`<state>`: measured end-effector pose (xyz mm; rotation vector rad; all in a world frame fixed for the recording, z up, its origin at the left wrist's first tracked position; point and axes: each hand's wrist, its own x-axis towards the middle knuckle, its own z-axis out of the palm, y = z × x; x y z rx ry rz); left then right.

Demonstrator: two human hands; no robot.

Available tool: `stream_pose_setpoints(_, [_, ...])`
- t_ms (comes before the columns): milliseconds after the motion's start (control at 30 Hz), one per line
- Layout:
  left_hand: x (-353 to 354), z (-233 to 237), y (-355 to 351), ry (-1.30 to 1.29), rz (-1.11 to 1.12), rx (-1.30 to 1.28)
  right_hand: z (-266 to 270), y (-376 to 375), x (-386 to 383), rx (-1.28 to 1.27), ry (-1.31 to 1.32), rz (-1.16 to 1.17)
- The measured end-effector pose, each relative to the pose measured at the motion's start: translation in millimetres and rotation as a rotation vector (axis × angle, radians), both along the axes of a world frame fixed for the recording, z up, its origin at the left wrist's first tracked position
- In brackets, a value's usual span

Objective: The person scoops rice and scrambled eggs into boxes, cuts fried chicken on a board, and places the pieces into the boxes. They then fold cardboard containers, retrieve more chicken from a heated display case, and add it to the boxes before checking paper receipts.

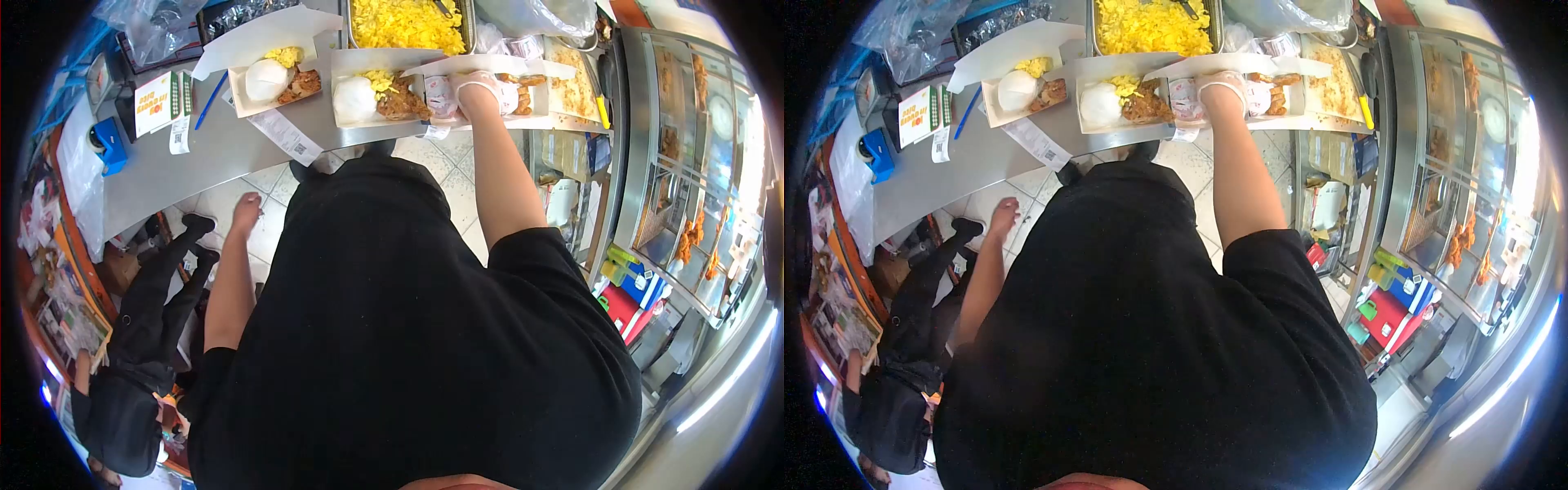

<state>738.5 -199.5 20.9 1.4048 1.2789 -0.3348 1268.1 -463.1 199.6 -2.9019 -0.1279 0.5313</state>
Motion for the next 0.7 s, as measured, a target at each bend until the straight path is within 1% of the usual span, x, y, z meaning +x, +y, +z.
stream_pose_setpoints(33, [-13,-25,-10,0.005,-0.067,0.028,6,1,0,0.007,0.047,0.004])
stream_pose_setpoints(100, [-18,-19,-39,0.088,-0.036,-0.072,23,7,-3,0.015,0.097,0.017])
stream_pose_setpoints(167, [-66,-75,-55,-0.022,-0.399,0.043,42,12,-8,0.023,0.220,-0.031])
stream_pose_setpoints(200, [-56,-49,-64,0.137,-0.156,-0.138,32,10,-3,0.027,0.218,-0.031])
stream_pose_setpoints(233, [-55,-36,-69,0.138,-0.386,-0.020,16,6,3,0.001,0.150,0.021])
stream_pose_setpoints(267, [-88,-81,-75,0.090,-0.376,-0.003,7,2,7,-0.025,0.082,0.071])
stream_pose_setpoints(300, [-115,-118,-77,0.042,-0.368,0.012,9,0,6,-0.022,0.079,0.062])
stream_pose_setpoints(333, [-111,-110,-77,0.039,-0.375,0.016,11,-1,3,0.015,0.109,0.017])
stream_pose_setpoints(400, [-78,-66,-75,0.390,-0.198,-0.212,13,-4,9,0.058,0.126,-0.023])
stream_pose_setpoints(433, [-48,-11,-63,0.339,-0.231,-0.143,7,-10,17,0.100,0.231,-0.134])
stream_pose_setpoints(467, [-71,-53,-50,0.222,-0.284,-0.119,3,-16,24,0.141,0.338,-0.241])
stream_pose_setpoints(500, [-95,-96,-39,0.107,-0.336,-0.095,3,-27,27,0.142,0.332,-0.231])
stream_pose_setpoints(533, [-62,-61,-36,0.208,-0.133,-0.089,4,-43,27,0.426,0.434,-0.322])
stream_pose_setpoints(567, [-75,-99,-17,0.197,-0.022,-0.244,9,-53,25,0.709,0.535,-0.410])
stream_pose_setpoints(600, [-53,-75,-16,0.192,0.006,-0.185,21,-58,21,0.702,0.533,-0.400])
stream_pose_setpoints(633, [-31,-45,-14,0.190,0.033,-0.129,41,-60,14,0.954,0.612,-0.482])
stream_pose_setpoints(667, [-23,-46,-11,0.150,0.074,-0.118,58,-62,9,1.207,0.689,-0.565])
stream_pose_setpoints(700, [-16,-45,-9,0.112,0.113,-0.105,70,-69,9,1.197,0.692,-0.563])
